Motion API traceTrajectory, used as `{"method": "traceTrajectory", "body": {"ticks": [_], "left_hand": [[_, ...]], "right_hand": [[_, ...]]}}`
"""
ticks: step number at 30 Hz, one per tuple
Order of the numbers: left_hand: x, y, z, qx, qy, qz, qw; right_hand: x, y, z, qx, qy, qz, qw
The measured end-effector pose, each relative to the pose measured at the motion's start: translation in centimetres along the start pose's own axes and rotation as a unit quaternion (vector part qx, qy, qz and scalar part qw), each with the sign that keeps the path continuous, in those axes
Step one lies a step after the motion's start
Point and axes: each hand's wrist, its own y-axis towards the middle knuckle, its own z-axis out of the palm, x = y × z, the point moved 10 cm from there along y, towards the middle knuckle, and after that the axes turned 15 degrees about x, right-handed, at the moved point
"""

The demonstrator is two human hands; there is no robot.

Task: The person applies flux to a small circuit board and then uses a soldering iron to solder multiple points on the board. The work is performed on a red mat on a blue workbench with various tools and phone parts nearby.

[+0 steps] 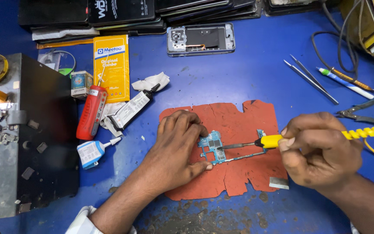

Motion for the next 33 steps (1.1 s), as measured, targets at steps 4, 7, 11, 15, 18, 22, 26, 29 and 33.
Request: {"method": "traceTrajectory", "body": {"ticks": [4,7,11,15,18,22,26,29,33], "left_hand": [[0.01,-0.04,0.07,0.003,-0.001,0.002,1.0],[-0.08,-0.14,-0.14,-0.005,0.007,0.008,1.0],[-0.07,-0.1,-0.08,-0.003,0.007,0.006,1.0],[0.03,-0.01,0.03,0.004,0.003,0.0,1.0],[-0.08,0.08,0.01,0.003,0.003,0.001,1.0],[-0.03,0.02,0.01,0.005,-0.003,-0.001,1.0],[-0.05,-0.02,-0.21,-0.006,0.002,0.0,1.0],[0.05,0.02,-0.19,-0.008,0.005,-0.005,1.0],[0.13,0.0,-0.29,-0.016,0.006,-0.006,1.0]], "right_hand": [[0.08,-0.16,-0.07,0.001,0.005,-0.006,1.0],[0.07,-0.24,-0.07,0.009,0.003,-0.004,1.0],[0.12,-0.28,-0.22,0.009,-0.005,-0.008,1.0],[0.3,-0.14,-0.15,0.003,0.011,-0.017,1.0],[0.54,-0.07,-0.29,-0.001,0.005,-0.022,1.0],[0.3,-0.03,-0.27,0.003,-0.001,-0.005,1.0],[0.17,-0.14,-0.26,-0.011,0.016,-0.009,1.0],[0.21,-0.17,-0.14,-0.007,0.009,-0.006,1.0],[0.46,-0.11,-0.15,-0.004,0.01,-0.016,1.0]]}}
